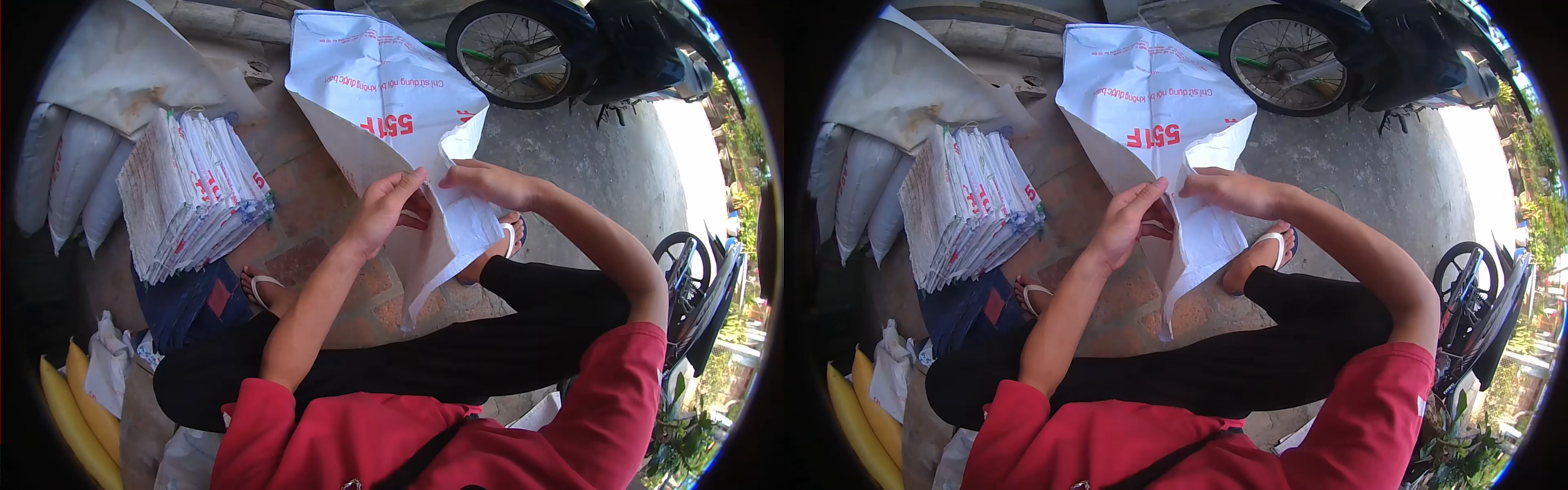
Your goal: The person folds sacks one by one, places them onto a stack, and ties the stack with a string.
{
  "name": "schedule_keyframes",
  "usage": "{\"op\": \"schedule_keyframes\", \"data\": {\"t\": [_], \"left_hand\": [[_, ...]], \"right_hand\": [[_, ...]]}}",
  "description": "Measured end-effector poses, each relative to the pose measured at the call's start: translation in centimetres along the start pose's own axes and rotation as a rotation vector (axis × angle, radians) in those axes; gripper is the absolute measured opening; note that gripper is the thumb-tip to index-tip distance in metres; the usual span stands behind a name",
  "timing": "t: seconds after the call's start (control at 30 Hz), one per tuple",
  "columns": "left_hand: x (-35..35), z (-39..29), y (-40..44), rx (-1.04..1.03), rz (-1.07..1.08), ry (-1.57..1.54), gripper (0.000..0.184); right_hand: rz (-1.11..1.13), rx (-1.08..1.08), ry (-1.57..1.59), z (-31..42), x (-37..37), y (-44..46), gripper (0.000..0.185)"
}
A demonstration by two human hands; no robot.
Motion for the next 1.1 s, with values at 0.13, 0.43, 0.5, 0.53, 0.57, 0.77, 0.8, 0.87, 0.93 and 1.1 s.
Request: {"op": "schedule_keyframes", "data": {"t": [0.13,0.43,0.5,0.53,0.57,0.77,0.8,0.87,0.93,1.1], "left_hand": [[-0.1,1.1,0.1,-0.029,0.000,0.034,0.037],[11.1,6.8,0.3,-0.304,-0.521,0.345,0.034],[19.7,16.5,-0.1,-0.046,-0.691,0.253,0.050],[19.3,18.6,-1.4,0.174,-0.700,0.108,0.055],[18.9,20.2,-3.3,0.401,-0.716,-0.028,0.061],[10.5,19.3,-1.1,0.347,-0.097,-0.917,0.066],[10.3,18.3,-0.4,0.216,-0.075,-0.772,0.063],[10.5,17.3,0.6,0.034,-0.036,-0.590,0.061],[10.7,17.3,1.3,0.007,0.002,-0.631,0.063],[11.8,18.2,0.6,0.098,0.050,-0.939,0.076]], "right_hand": [[-0.036,0.000,-0.091,0.2,-0.8,-0.1,0.064],[-0.026,0.045,0.086,-0.7,1.3,1.1,0.053],[-0.005,0.094,0.264,0.5,1.9,0.6,0.046],[0.013,0.101,0.327,0.8,2.3,0.4,0.044],[0.047,0.111,0.388,1.3,2.3,0.4,0.041],[0.221,0.157,0.591,3.6,0.7,-1.8,0.039],[0.234,0.158,0.614,3.9,0.3,-2.2,0.041],[0.274,0.167,0.685,4.2,-0.2,-2.4,0.042],[0.298,0.180,0.740,4.4,-0.2,-2.5,0.043],[0.356,0.138,0.758,2.4,2.0,-1.8,0.035]]}}
Point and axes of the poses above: each hand's wrist, its own y-axis towards the middle knuckle, its own x-axis out of the back of the hand, z = x × y, the point moved 10 cm from there along y, towards the middle knuckle, and after that the axes turned 10 degrees about -x, right-handed, at the moved point
